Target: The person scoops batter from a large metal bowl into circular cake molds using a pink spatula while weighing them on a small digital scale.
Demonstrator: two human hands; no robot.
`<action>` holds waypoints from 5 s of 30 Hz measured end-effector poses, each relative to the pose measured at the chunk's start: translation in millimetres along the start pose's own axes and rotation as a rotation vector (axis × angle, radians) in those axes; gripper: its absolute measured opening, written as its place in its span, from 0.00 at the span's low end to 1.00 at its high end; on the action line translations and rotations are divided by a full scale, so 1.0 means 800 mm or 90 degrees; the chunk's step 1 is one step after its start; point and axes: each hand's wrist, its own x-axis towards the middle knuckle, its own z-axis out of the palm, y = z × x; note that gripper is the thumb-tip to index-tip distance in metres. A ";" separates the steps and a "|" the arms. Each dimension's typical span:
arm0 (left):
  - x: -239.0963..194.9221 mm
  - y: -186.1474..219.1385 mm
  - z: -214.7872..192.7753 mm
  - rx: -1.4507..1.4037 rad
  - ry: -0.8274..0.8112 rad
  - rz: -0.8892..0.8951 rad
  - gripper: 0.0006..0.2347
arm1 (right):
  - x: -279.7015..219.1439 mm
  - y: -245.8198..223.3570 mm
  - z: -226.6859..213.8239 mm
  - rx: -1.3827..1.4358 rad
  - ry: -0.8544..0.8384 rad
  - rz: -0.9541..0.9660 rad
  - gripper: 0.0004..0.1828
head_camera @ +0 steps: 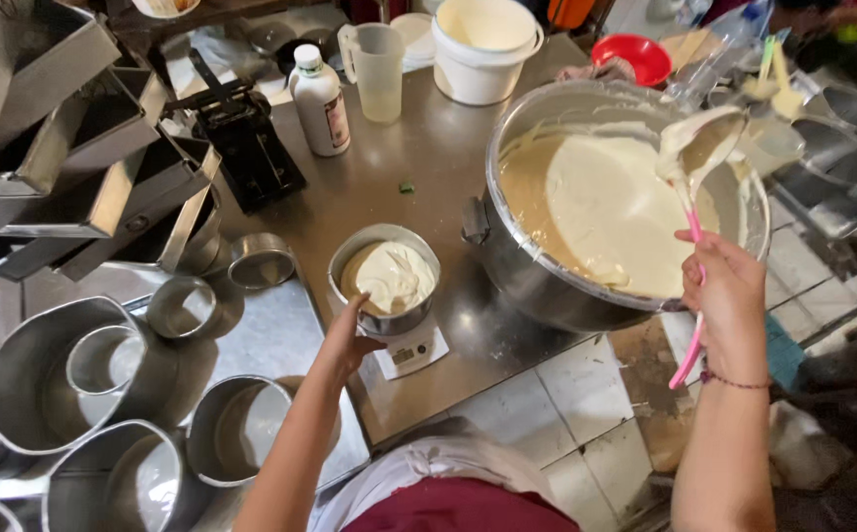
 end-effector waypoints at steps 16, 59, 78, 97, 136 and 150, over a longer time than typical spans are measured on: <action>-0.008 -0.213 -0.073 0.148 0.009 0.198 0.05 | 0.007 0.006 -0.001 -0.013 -0.026 0.010 0.13; -0.131 -0.176 -0.157 0.677 0.135 0.170 0.12 | 0.141 -0.059 0.003 -0.393 -0.561 0.344 0.12; -0.108 -0.195 -0.180 0.831 0.111 0.155 0.15 | -0.099 -0.118 0.096 -0.376 -0.097 -0.667 0.29; -0.165 -0.154 -0.174 0.787 0.080 0.145 0.07 | -0.110 0.135 0.251 -0.501 -0.204 -0.678 0.40; -0.155 -0.137 -0.182 0.790 -0.048 0.149 0.06 | -0.039 -0.126 0.062 0.035 -0.293 -0.122 0.17; -0.136 -0.150 -0.182 0.825 -0.076 0.220 0.07 | 0.075 -0.079 0.116 -1.136 -0.525 -0.011 0.22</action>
